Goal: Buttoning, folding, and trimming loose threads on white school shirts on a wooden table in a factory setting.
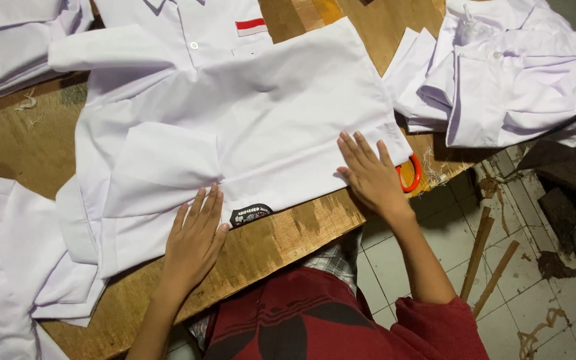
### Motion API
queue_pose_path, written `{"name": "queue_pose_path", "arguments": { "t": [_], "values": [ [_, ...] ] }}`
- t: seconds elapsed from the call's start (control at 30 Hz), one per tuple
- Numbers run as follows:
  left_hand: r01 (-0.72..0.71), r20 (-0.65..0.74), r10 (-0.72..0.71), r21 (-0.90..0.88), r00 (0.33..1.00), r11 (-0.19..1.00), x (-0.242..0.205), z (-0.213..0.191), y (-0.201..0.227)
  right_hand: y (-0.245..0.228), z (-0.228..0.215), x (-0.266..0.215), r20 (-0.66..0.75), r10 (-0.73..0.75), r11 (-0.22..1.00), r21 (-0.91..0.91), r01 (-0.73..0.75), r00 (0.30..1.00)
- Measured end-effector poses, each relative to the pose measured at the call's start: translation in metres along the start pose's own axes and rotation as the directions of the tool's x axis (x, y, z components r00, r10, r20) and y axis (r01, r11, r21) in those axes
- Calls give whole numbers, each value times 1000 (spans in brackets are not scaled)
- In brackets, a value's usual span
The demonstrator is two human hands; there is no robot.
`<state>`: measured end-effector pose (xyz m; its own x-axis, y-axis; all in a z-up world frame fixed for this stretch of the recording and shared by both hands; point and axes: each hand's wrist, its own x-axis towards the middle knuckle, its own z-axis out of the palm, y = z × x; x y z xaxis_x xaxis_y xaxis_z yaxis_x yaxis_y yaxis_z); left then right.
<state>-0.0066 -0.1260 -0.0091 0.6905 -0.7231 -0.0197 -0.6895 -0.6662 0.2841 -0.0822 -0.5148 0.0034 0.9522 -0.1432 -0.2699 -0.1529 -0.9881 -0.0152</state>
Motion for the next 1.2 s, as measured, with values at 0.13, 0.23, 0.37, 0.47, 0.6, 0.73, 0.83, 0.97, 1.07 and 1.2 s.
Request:
{"name": "queue_pose_path", "arguments": {
  "t": [0.13,0.23,0.37,0.47,0.6,0.73,0.83,0.97,1.07,1.2],
  "values": [
    [3,5,-3,9,1000,1000,-1,0,-1,34,-11,-6,-20,45,997,66,-43,999],
    [1,6,-1,14,1000,1000,-4,-1,-4,43,-15,-6,-2,76,988,133,-75,997],
    [40,-19,-38,113,999,993,-22,1,-23,48,-10,-6,-25,57,988,144,-53,998],
    [114,-58,-105,167,993,979,-43,-8,-36,47,-10,-6,-19,66,984,169,-62,998],
    [206,-137,-180,208,974,956,-67,-5,-46,38,-23,-7,15,62,983,169,-63,998],
    [278,-214,-232,219,949,935,-84,-20,-44,45,-21,-6,39,64,981,183,-70,997],
    [315,-237,-267,195,934,929,-97,-27,-44,37,-31,-7,63,79,977,195,-90,995],
    [308,-181,-275,186,944,933,-117,-41,-56,21,-46,-9,122,145,928,327,-177,982],
    [224,-396,-336,-303,855,926,-128,-68,-58,21,-47,-9,34,100,889,446,-105,994],
    [428,-471,-574,-387,669,817,-127,-67,-46,34,-25,-10,-291,1,911,396,120,957]
  ]
}}
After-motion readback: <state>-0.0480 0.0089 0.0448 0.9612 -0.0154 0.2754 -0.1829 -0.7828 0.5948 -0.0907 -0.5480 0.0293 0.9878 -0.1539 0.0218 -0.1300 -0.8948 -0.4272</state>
